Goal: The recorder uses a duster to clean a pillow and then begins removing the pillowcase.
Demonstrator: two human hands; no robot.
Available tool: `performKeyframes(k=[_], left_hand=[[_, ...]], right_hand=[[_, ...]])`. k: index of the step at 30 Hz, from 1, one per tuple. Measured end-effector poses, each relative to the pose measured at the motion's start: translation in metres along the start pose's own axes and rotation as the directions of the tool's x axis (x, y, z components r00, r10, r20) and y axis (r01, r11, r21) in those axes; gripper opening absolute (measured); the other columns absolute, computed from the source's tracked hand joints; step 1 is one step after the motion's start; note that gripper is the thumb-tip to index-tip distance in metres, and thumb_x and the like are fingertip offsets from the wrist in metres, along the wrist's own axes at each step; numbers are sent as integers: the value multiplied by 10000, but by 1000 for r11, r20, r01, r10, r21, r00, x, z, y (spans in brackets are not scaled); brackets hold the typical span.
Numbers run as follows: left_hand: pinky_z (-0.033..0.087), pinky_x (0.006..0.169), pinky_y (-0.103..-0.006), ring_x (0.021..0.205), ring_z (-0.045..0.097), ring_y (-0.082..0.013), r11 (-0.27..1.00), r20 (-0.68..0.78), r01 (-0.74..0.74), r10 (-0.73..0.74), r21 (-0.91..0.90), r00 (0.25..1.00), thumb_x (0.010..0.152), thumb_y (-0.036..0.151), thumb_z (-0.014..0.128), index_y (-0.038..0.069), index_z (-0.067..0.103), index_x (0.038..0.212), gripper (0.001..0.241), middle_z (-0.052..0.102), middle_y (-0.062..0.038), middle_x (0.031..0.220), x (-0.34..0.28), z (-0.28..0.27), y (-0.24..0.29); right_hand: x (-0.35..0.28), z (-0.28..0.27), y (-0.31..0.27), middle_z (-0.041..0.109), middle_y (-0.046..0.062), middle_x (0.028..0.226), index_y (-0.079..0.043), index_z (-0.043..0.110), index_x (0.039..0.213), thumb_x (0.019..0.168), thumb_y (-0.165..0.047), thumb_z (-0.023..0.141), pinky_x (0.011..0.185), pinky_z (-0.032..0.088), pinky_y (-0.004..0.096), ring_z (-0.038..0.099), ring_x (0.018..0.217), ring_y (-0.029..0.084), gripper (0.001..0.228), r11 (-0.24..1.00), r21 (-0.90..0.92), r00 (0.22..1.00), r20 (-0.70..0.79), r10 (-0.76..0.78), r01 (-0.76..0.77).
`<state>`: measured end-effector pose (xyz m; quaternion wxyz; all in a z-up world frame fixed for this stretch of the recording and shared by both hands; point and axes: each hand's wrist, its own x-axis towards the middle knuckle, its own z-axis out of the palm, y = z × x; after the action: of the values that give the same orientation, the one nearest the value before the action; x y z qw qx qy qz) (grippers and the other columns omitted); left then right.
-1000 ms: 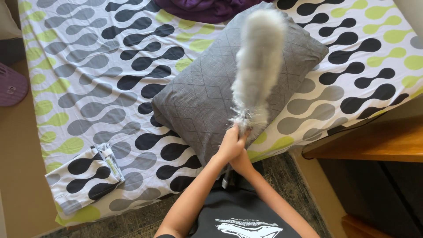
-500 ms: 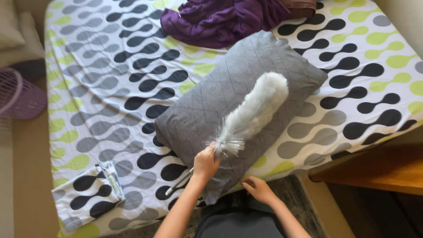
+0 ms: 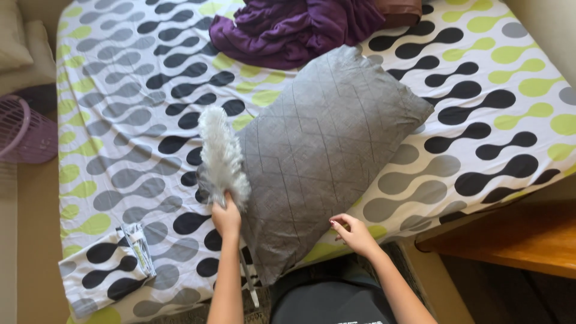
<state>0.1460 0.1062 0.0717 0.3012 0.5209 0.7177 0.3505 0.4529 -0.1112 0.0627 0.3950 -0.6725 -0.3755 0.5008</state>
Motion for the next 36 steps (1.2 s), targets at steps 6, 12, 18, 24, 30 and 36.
performKeyframes(k=[6,12,18,24,30,36], left_hand=[[435,658,-453,719,527,-246,803,304,287,-139,-523,943,1037,435,529,7,602,1301,508,628,-104,989,-120,12,55],[240,1216,-443,1493,324,-347,808,470,-55,395,-587,789,1087,408,442,-46,261,1561,681,346,-221,1602,-218,69,118],[305,1198,-452,1458,358,-419,843,652,-296,535,-449,537,1082,336,510,-96,295,1531,659,359,-315,1552,-243,49,157],[556,908,-406,1005,748,-301,986,741,-77,163,-150,652,977,265,554,29,657,1255,379,749,-162,1130,-162,-12,139],[480,938,-495,1106,604,-402,899,402,-382,277,212,873,1027,188,502,-14,635,1241,323,649,-240,1161,-123,10,61],[307,1225,-596,1526,366,-453,849,-258,-338,462,406,849,1123,277,336,13,392,1599,547,366,-233,1658,-128,65,63]], right_hand=[[18,-13,12,769,73,1048,-43,703,1211,988,-389,543,668,542,306,724,796,157,442,971,105,974,102,204,-215],[36,-41,-31,646,60,1009,41,663,1185,1122,-588,397,804,564,299,653,907,128,686,930,367,988,131,-78,24],[27,-46,-79,771,179,1131,53,670,1206,927,-454,691,903,543,336,702,1019,206,580,991,35,978,-173,-118,126],[5,-11,-95,730,173,1170,5,592,1286,891,-372,741,935,530,373,693,1097,239,566,960,-185,977,-8,-213,208],[-16,10,-124,739,193,1150,-25,549,1328,981,-256,643,941,551,384,733,1069,313,427,928,-140,903,320,-288,346],[-29,-3,-141,697,180,1104,-71,571,1307,841,-106,696,822,533,454,666,1024,399,483,740,-257,703,598,-384,622]])
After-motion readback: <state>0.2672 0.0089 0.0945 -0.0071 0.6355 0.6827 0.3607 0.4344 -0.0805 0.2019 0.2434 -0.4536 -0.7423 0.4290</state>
